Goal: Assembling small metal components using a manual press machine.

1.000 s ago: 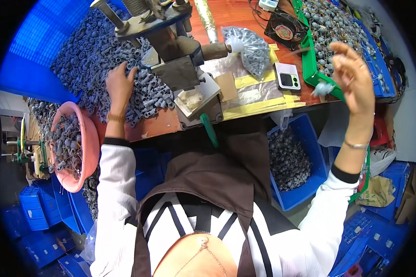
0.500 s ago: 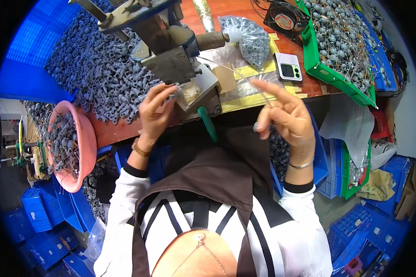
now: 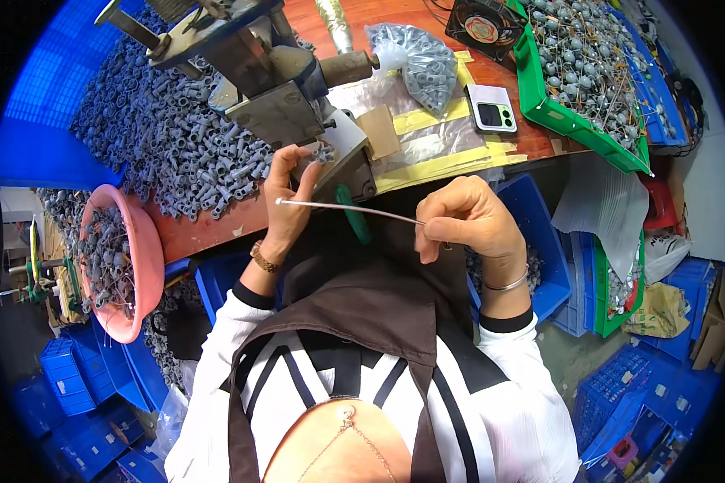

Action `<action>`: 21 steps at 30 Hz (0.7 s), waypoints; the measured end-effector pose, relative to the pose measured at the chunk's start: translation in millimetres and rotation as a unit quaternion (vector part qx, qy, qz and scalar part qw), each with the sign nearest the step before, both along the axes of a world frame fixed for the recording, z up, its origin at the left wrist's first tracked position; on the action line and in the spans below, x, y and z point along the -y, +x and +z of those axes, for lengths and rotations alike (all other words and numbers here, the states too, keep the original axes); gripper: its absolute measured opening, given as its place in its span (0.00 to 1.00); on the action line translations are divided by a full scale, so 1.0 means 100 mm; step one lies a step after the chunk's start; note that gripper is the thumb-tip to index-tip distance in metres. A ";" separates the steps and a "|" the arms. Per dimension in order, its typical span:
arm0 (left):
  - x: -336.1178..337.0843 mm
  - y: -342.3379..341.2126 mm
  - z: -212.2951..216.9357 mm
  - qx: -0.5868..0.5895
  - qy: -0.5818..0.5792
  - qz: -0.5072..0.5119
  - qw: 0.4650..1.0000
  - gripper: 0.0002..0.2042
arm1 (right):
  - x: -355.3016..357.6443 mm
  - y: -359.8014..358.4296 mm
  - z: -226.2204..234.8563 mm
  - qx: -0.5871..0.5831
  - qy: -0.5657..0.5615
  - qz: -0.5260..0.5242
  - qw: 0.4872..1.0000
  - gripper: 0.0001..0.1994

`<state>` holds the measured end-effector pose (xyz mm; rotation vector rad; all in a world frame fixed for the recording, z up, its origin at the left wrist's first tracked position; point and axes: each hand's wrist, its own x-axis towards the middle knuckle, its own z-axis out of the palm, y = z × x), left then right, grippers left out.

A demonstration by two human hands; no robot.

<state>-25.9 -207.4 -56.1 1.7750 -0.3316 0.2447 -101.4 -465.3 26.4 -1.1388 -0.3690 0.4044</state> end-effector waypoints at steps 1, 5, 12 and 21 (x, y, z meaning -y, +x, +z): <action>-0.01 0.00 0.07 -0.095 -0.027 -0.013 0.995 0.11 | -0.01 0.00 0.03 -0.028 -0.025 -0.007 0.999 0.07; -0.18 0.15 0.08 0.014 0.131 -0.080 0.988 0.13 | -0.11 0.02 0.12 -0.043 -0.041 -0.024 0.998 0.07; -0.54 0.42 0.23 0.153 0.222 0.092 0.959 0.14 | -0.11 0.05 0.05 0.066 -0.115 0.016 0.991 0.07; -1.09 0.98 0.23 0.152 0.498 0.128 0.844 0.09 | -0.41 0.06 0.06 -0.078 -0.137 -0.046 0.986 0.06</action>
